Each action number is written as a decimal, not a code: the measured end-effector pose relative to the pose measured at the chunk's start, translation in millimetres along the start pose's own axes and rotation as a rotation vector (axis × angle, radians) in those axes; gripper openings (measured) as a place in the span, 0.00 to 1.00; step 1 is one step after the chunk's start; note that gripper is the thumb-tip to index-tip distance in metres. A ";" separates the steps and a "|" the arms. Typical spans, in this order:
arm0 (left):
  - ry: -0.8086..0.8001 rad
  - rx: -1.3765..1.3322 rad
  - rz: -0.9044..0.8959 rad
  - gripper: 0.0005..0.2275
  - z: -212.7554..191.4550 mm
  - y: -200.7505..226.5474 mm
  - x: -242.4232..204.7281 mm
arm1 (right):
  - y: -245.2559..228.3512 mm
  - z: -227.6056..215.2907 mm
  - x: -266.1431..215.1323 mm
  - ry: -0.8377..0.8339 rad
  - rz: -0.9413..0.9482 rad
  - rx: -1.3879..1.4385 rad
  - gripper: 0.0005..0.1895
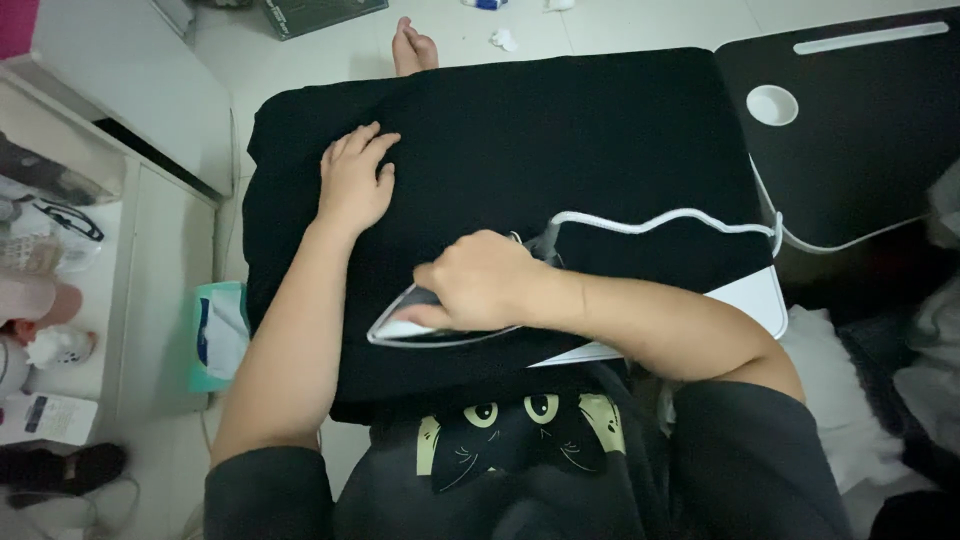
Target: Ironing a black garment on a flat surface using a handheld iron
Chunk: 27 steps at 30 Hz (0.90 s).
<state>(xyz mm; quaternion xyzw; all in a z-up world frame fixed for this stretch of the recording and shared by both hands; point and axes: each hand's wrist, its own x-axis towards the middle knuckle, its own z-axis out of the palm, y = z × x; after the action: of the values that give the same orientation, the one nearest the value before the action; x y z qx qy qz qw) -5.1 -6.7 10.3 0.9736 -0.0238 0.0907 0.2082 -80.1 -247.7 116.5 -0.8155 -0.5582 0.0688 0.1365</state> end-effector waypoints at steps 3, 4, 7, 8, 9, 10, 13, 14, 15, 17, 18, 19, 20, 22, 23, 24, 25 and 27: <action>-0.004 0.007 0.007 0.18 -1.8 1.9 0.2 | 2.7 -1.9 1.3 -0.058 -0.001 0.009 0.27; -0.004 0.012 0.014 0.18 -1.8 2.1 0.6 | 4.1 -2.3 2.5 -0.063 0.024 -0.023 0.27; -0.005 0.025 0.017 0.17 5.9 -8.9 4.6 | 8.9 -7.1 8.4 0.013 0.067 -0.002 0.28; -0.005 0.028 0.019 0.17 6.6 -8.2 4.4 | 10.2 -5.6 7.4 0.017 0.068 -0.002 0.28; -0.003 0.026 0.017 0.17 6.6 -8.2 4.0 | 11.2 -3.9 7.1 0.048 0.073 -0.032 0.28; -0.002 0.024 0.014 0.18 6.6 -8.2 3.7 | 12.4 -2.3 6.9 0.079 0.078 -0.062 0.28; -0.005 0.018 0.003 0.17 -0.8 3.6 -1.1 | 15.2 -1.5 4.1 -0.031 0.055 -0.005 0.28; -0.005 0.021 0.003 0.17 -0.6 2.3 -0.5 | 14.9 -5.0 2.8 -0.028 0.054 -0.003 0.28; -0.012 0.013 0.004 0.18 0.3 1.4 0.2 | 14.9 -8.7 1.1 -0.083 0.026 0.018 0.27; -0.014 0.002 0.003 0.18 2.1 -0.7 1.0 | 14.9 -11.4 -0.6 -0.141 -0.004 0.034 0.26; -0.023 0.001 -0.004 0.18 2.9 -2.0 1.2 | 15.1 -10.5 -0.6 -0.128 -0.004 0.027 0.27; -0.033 0.000 -0.010 0.18 3.2 -3.3 1.9 | 15.1 -9.8 -0.3 -0.114 -0.004 0.020 0.27; -0.027 -0.002 -0.011 0.18 2.2 -2.7 1.9 | 12.8 -10.4 1.1 -0.115 -0.006 0.015 0.27; -0.025 -0.028 -0.022 0.18 2.0 -1.9 0.3 | 8.0 -9.0 2.8 -0.071 0.036 -0.050 0.29; -0.027 -0.028 -0.022 0.18 1.5 -2.1 0.1 | 8.2 -7.3 4.1 -0.072 0.037 -0.048 0.29; -0.024 -0.019 -0.016 0.18 1.5 -2.1 0.1 | 8.8 -5.5 5.0 -0.019 0.078 -0.044 0.29; -0.020 -0.008 -0.007 0.18 1.3 -1.8 1.1 | 9.9 -3.8 5.9 0.036 0.121 -0.040 0.29; -0.015 -0.008 -0.006 0.18 3.2 -0.7 1.5 | 4.8 -11.8 2.8 0.004 0.123 -0.015 0.29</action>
<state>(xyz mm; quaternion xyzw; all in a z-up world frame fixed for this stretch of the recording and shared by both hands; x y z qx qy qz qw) -3.0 -7.4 7.4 0.9735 -0.0230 0.0826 0.2119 -71.6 -248.4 126.5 -0.8493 -0.5075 0.0712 0.1271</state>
